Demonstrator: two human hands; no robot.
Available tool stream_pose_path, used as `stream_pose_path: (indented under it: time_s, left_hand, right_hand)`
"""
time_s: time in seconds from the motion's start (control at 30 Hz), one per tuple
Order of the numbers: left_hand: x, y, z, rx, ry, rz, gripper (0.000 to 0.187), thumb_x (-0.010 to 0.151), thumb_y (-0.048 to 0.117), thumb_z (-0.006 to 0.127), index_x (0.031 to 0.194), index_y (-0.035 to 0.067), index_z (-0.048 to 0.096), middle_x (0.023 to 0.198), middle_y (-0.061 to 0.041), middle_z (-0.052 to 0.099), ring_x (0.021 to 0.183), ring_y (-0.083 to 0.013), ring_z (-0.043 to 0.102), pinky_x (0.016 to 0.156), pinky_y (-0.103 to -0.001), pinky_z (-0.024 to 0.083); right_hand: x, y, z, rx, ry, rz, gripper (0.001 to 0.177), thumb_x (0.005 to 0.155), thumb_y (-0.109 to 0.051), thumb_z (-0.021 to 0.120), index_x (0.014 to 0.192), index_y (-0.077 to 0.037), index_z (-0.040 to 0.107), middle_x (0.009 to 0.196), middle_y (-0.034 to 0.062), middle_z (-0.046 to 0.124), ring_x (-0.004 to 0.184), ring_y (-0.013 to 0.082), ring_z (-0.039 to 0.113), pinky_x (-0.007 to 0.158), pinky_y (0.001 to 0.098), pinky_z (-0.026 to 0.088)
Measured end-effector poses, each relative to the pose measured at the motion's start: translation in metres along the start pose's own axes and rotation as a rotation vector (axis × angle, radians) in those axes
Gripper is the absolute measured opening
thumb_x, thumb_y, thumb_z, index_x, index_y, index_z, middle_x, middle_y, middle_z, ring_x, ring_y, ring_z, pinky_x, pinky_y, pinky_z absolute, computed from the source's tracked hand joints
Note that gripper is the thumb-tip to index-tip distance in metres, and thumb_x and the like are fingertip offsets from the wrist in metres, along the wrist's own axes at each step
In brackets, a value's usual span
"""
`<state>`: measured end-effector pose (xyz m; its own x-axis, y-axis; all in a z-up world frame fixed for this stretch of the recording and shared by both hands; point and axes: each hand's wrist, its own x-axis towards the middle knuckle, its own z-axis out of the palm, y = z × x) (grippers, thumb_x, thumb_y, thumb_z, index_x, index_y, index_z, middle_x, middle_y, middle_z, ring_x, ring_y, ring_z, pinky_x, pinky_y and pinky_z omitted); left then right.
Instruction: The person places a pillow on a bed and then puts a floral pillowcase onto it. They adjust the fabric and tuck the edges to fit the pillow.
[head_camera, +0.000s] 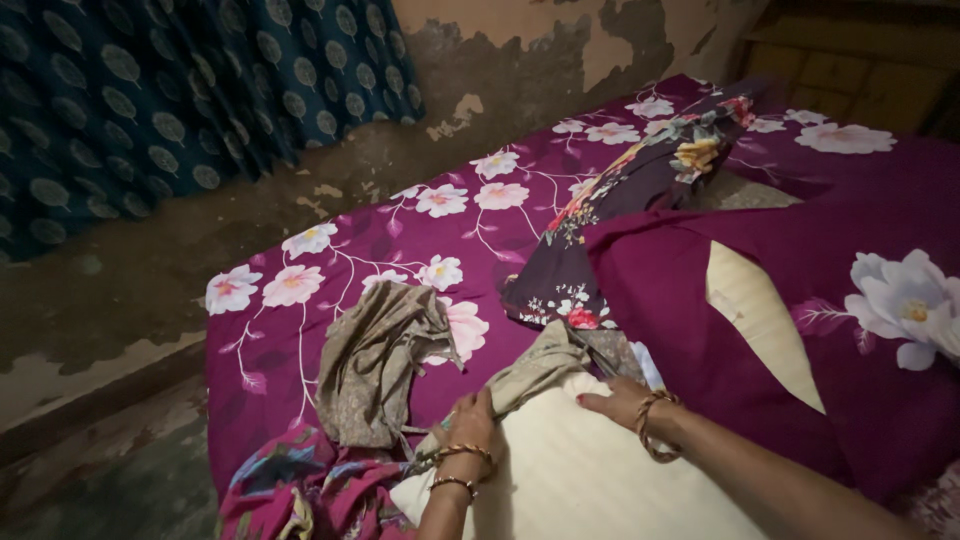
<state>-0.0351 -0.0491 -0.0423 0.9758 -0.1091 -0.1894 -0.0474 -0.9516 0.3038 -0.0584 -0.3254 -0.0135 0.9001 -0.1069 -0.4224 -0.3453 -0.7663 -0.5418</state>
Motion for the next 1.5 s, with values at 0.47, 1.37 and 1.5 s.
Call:
stream_pose_path:
  time_s: [0.47, 1.37, 1.5]
  left_hand:
    - [-0.013, 0.077, -0.079, -0.391, 0.288, 0.185, 0.040, 0.096, 0.046, 0.060, 0.124, 0.018, 0.067, 0.120, -0.015, 0.067, 0.110, -0.0392, 0.064, 0.095, -0.049, 0.050]
    - [-0.019, 0.083, -0.126, 0.048, 0.086, 0.453, 0.023, 0.098, 0.027, 0.059, 0.117, 0.016, 0.067, 0.120, -0.016, 0.066, 0.106, -0.0358, 0.068, 0.088, -0.047, 0.055]
    - [-0.031, 0.097, -0.147, 0.200, 0.003, 0.477, 0.027, 0.098, 0.023, 0.057, 0.121, 0.012, 0.066, 0.126, -0.020, 0.065, 0.114, -0.0361, 0.066, 0.094, -0.047, 0.055]
  right_hand:
    - [-0.123, -0.073, -0.014, -0.397, 0.222, -0.374, 0.034, 0.095, -0.034, 0.059, 0.124, -0.016, 0.058, 0.079, 0.0152, 0.072, 0.080, 0.0375, 0.070, 0.074, 0.0528, 0.052]
    - [-0.159, -0.077, -0.010, -0.501, 0.245, -0.651, 0.029, 0.090, -0.024, 0.065, 0.116, -0.015, 0.056, 0.073, 0.0153, 0.070, 0.072, 0.0381, 0.070, 0.065, 0.0526, 0.053]
    - [-0.143, -0.069, 0.001, -0.480, 0.270, -0.639, 0.016, 0.094, -0.028, 0.062, 0.105, -0.017, 0.062, 0.071, 0.0150, 0.068, 0.068, 0.0353, 0.069, 0.065, 0.0489, 0.054]
